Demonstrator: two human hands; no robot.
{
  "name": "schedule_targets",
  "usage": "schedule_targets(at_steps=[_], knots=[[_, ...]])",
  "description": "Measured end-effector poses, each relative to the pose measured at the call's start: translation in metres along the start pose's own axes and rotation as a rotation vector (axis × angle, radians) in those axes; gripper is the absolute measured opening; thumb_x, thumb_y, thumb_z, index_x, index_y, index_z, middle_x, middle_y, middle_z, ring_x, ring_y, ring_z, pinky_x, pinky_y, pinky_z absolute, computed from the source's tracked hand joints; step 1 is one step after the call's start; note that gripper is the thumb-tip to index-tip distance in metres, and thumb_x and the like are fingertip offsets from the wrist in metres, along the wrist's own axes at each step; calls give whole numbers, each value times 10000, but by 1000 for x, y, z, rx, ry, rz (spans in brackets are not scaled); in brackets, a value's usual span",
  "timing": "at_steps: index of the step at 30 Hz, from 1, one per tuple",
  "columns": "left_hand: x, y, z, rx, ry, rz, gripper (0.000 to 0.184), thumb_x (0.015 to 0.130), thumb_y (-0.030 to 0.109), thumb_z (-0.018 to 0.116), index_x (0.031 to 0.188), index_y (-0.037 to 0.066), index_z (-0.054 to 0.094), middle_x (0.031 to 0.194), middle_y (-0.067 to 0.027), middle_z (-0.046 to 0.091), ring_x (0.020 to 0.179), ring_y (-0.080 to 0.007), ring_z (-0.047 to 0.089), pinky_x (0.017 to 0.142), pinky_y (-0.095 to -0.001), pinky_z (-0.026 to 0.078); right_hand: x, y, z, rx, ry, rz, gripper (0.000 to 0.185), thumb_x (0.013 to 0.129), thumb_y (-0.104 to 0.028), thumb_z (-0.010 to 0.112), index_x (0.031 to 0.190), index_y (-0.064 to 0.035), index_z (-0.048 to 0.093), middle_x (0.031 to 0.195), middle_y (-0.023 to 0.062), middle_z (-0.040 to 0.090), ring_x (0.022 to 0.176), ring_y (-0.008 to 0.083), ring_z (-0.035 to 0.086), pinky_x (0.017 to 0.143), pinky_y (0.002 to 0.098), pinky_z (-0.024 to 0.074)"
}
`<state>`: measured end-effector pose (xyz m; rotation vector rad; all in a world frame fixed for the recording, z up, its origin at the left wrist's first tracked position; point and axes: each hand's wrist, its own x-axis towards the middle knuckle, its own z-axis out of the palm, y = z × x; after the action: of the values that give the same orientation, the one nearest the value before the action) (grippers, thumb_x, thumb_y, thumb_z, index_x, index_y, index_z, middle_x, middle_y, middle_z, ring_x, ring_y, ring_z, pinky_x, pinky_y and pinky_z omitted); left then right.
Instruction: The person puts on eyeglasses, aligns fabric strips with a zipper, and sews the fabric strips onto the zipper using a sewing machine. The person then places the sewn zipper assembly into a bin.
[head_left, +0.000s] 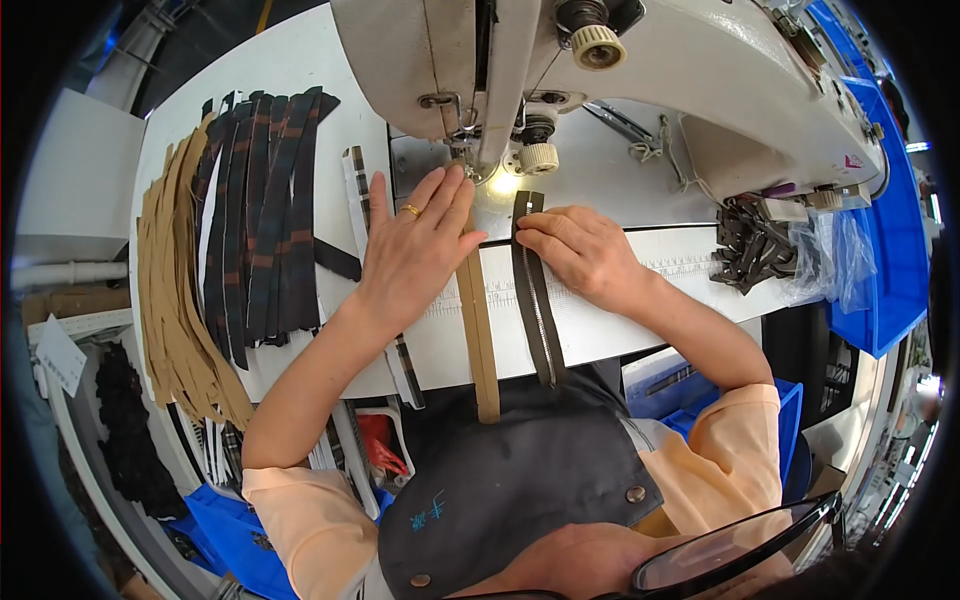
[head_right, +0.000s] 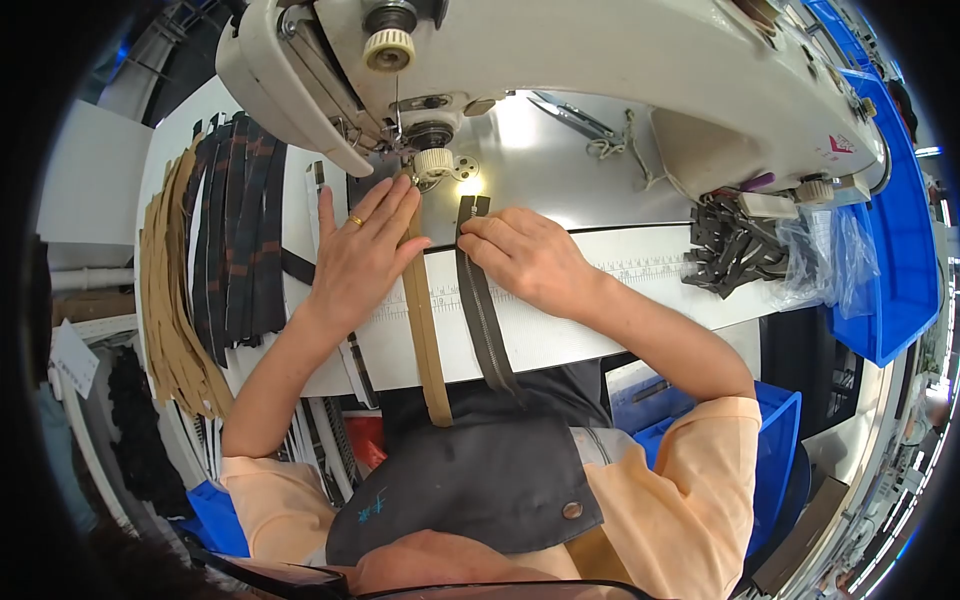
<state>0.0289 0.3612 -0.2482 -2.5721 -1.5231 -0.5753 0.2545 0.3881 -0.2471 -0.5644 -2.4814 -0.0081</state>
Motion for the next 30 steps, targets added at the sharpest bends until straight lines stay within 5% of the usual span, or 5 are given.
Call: schedule_targets(at_steps=[6,15,30], knots=[[0,-7,3,-30,51,-35,401,820,258,652,1191,114,606,1261,33,566,1135,-166,517,1035,-611,214,0,0,-5,28,-39,44,228,681,-58,613,899,10,613,992,103,622,799,233,608,690,313,523],[1,-10,4,-72,93,-34,342,798,181,679,1123,90,623,1190,22,568,1121,-175,505,1015,-634,208,40,-2,-3,330,101,165,142,739,4,657,871,-3,608,921,106,636,762,247,648,610,316,533],[2,-11,3,-105,106,-112,359,804,119,669,1152,104,581,1111,35,591,1089,-170,525,1021,-638,194,39,13,32,228,67,134,152,710,11,637,858,-10,611,899,101,667,668,248,642,570,332,533]])
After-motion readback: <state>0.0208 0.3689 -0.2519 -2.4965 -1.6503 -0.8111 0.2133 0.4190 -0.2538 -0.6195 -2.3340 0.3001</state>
